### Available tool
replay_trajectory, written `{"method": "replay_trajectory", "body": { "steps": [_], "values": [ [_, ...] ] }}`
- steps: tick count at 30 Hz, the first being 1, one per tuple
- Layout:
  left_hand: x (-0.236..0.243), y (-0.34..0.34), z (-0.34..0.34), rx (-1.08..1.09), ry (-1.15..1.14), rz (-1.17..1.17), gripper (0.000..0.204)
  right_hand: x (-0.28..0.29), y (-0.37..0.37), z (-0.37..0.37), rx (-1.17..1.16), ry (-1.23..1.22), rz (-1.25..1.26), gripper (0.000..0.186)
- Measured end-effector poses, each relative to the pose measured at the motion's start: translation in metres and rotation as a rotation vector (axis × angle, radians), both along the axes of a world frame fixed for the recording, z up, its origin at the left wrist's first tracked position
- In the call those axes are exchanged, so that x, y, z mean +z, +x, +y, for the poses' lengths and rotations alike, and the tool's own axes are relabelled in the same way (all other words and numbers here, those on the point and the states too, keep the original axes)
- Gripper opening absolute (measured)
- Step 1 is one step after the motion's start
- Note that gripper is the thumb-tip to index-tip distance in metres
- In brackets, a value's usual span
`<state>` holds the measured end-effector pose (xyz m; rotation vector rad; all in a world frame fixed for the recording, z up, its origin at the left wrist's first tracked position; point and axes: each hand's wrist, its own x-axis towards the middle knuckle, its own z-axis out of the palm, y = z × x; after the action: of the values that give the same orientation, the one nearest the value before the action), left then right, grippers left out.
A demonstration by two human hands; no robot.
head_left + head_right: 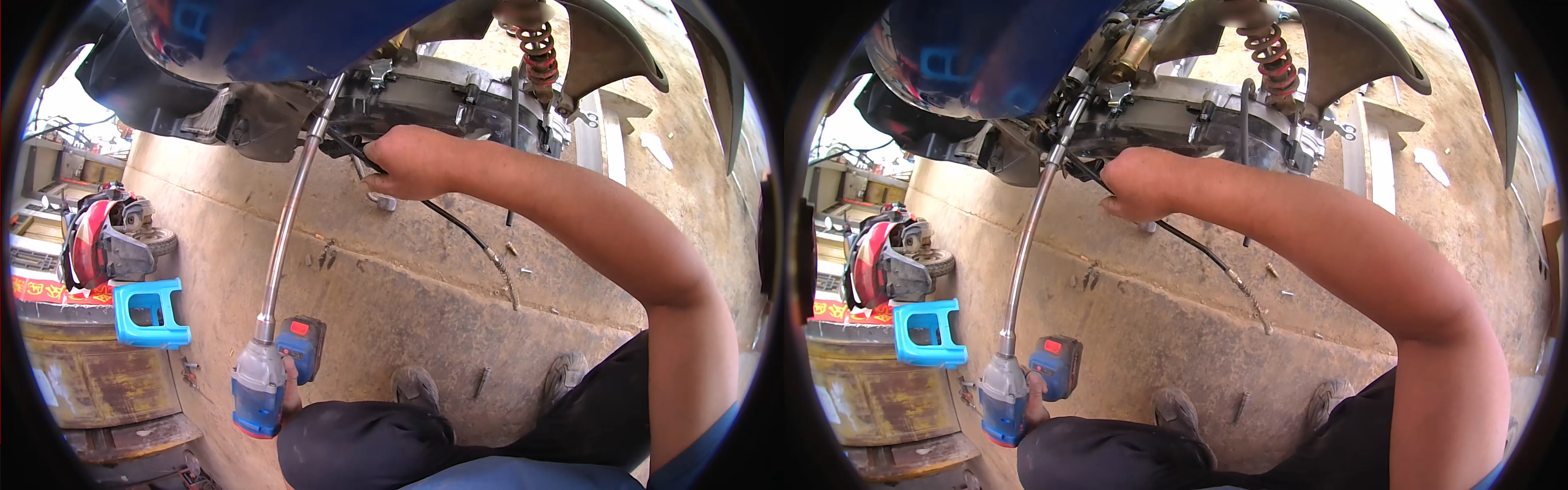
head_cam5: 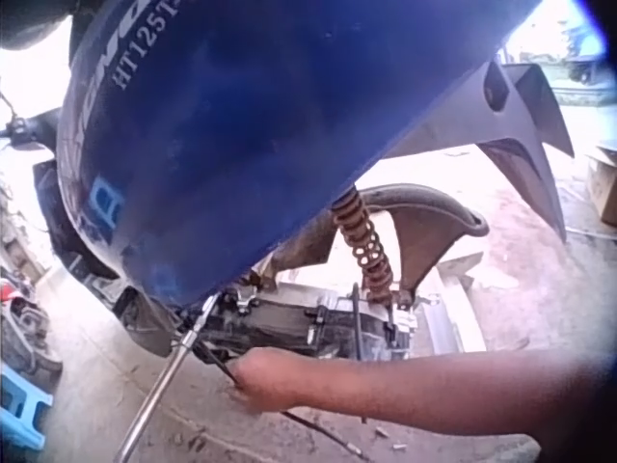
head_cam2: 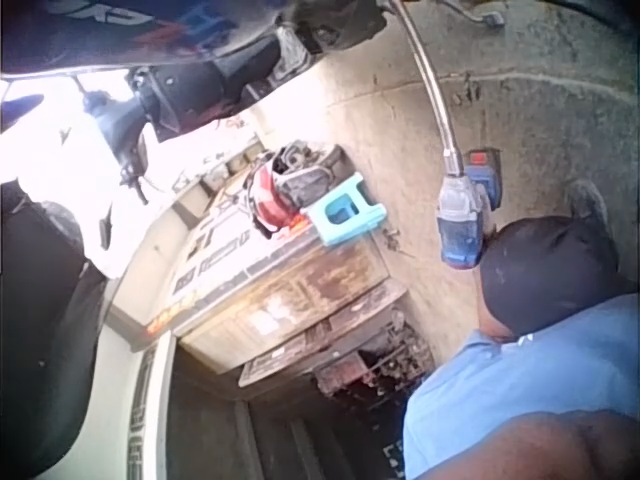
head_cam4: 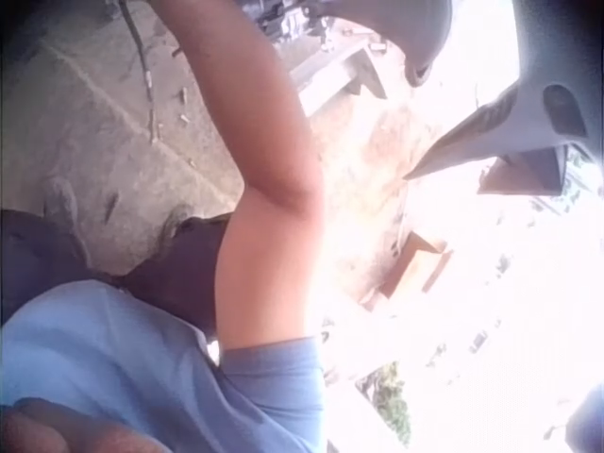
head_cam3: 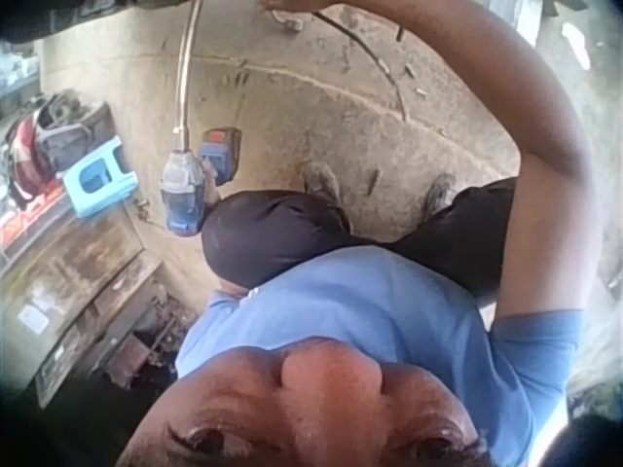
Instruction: Using a screwdriver and an impact wrench to disassemble and repair components of a blue scooter.
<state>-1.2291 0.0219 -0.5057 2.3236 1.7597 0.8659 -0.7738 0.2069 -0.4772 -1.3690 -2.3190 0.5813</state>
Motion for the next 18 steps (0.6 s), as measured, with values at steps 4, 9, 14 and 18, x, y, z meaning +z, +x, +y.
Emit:
{"method": "replay_trajectory", "body": {
  "steps": [4,9,14,18],
  "values": [
    [0.017,0.048,-0.004,0.077,-0.216,-0.536,0.021,0.000,0.003,-0.004,-0.007,-0.037,0.005,0.038],
    [0.001,0.047,-0.009,0.031,-0.276,-0.606,0.022,0.002,0.001,-0.002,-0.009,-0.072,-0.023,0.040],
    [-0.002,0.049,-0.011,-0.002,-0.322,-0.584,0.025,0.006,-0.002,-0.003,-0.008,-0.040,-0.044,0.045],
    [0.005,0.063,-0.004,0.044,-0.301,-0.673,0.026,0.009,0.005,-0.003,-0.057,-0.083,-0.086,0.050]
  ]
}}
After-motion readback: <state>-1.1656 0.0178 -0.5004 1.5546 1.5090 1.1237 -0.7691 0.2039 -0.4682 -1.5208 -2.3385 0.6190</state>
